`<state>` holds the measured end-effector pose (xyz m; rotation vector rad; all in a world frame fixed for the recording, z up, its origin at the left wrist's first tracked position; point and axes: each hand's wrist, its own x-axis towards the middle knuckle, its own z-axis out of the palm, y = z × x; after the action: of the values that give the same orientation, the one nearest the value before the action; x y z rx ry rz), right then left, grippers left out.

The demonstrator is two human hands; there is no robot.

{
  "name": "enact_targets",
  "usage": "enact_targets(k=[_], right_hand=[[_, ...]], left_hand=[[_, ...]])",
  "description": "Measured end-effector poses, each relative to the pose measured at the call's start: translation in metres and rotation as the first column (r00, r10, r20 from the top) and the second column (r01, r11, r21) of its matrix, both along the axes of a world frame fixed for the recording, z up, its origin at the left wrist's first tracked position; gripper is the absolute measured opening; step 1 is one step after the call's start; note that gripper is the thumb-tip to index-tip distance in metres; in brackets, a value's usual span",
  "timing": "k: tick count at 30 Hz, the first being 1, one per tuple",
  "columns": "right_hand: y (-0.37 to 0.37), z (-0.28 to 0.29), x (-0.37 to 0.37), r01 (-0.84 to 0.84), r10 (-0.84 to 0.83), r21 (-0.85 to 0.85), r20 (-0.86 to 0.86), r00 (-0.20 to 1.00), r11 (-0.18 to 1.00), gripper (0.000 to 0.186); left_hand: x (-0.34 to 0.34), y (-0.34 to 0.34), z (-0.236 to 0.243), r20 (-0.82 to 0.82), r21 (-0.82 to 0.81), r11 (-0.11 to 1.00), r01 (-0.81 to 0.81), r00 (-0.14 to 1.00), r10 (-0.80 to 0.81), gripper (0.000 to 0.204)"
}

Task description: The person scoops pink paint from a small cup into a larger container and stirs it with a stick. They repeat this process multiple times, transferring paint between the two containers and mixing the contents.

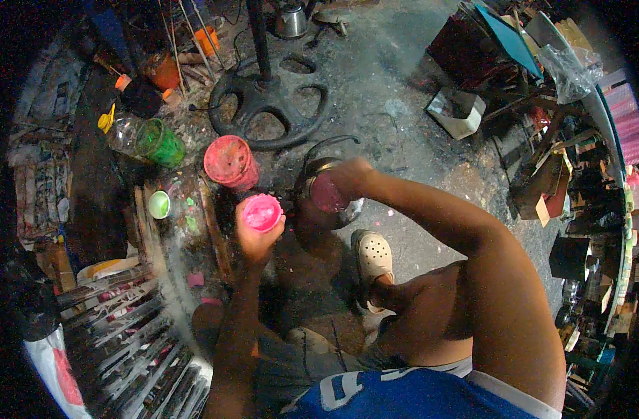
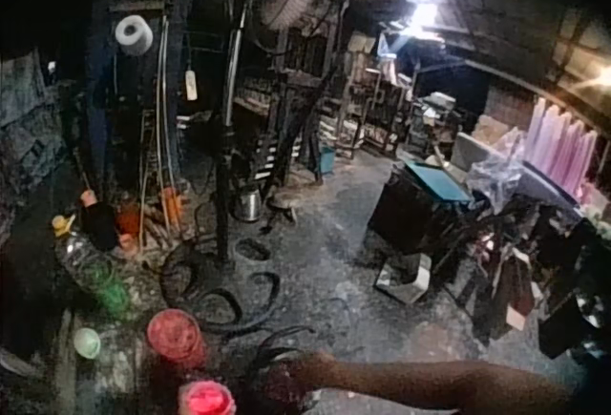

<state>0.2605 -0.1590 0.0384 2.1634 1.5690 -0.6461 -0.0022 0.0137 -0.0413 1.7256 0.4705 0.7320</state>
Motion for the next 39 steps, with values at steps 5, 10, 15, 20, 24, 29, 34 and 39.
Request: enact_targets(k=[5,10,15,20,24,29,34,39], right_hand=[[0.000,-0.001,-0.007,-0.072,0.072,-0.035,-0.008,0.997,0.997,0.020],[0.007,-0.009,-0.005,0.080,-0.086,0.139,0.035,0.996,0.987,0.019],[0.005,0.003,-0.008,-0.082,0.084,-0.107,0.015,0.996,0.991,0.020],[0.012,0.002,-0.014,-0.018,0.018,-0.011,-0.050,0.999,1.000,0.021],[0.003,-0.006,-0.009,0.031,-0.047,0.170,0.092,0.995,0.985,0.022],[0.002,-0.009,-0.001,-0.072,0.073,-0.064,0.015,0.997,0.995,0.021],[0.012,-0.010,-0.004,0.081,-0.100,0.176,0.097,0.990,0.981,0.018],[0.006,-0.004,-0.007,-0.070,0.069,0.007,0.087,0.994,0.998,0.016]], left_hand=[[-0.001,0.000,0.003,0.006,0.029,1.000,-0.011,1.000,0.011,0.081],[-0.004,-0.001,0.009,-0.014,0.009,1.000,-0.030,0.999,0.030,0.081],[-0.003,0.001,0.011,-0.005,0.029,0.998,-0.052,0.999,0.052,0.080],[-0.004,0.000,0.009,-0.031,0.015,0.999,-0.036,0.999,0.037,0.079],[-0.002,-0.001,0.014,-0.017,0.040,0.998,-0.043,0.999,0.044,0.078],[-0.003,-0.003,0.017,0.002,0.017,0.999,-0.052,0.999,0.052,0.077],[-0.003,0.001,0.003,-0.024,0.085,0.995,-0.046,0.999,0.048,0.079],[-0.006,0.003,-0.002,-0.046,0.258,0.954,-0.153,0.984,0.170,0.076]])
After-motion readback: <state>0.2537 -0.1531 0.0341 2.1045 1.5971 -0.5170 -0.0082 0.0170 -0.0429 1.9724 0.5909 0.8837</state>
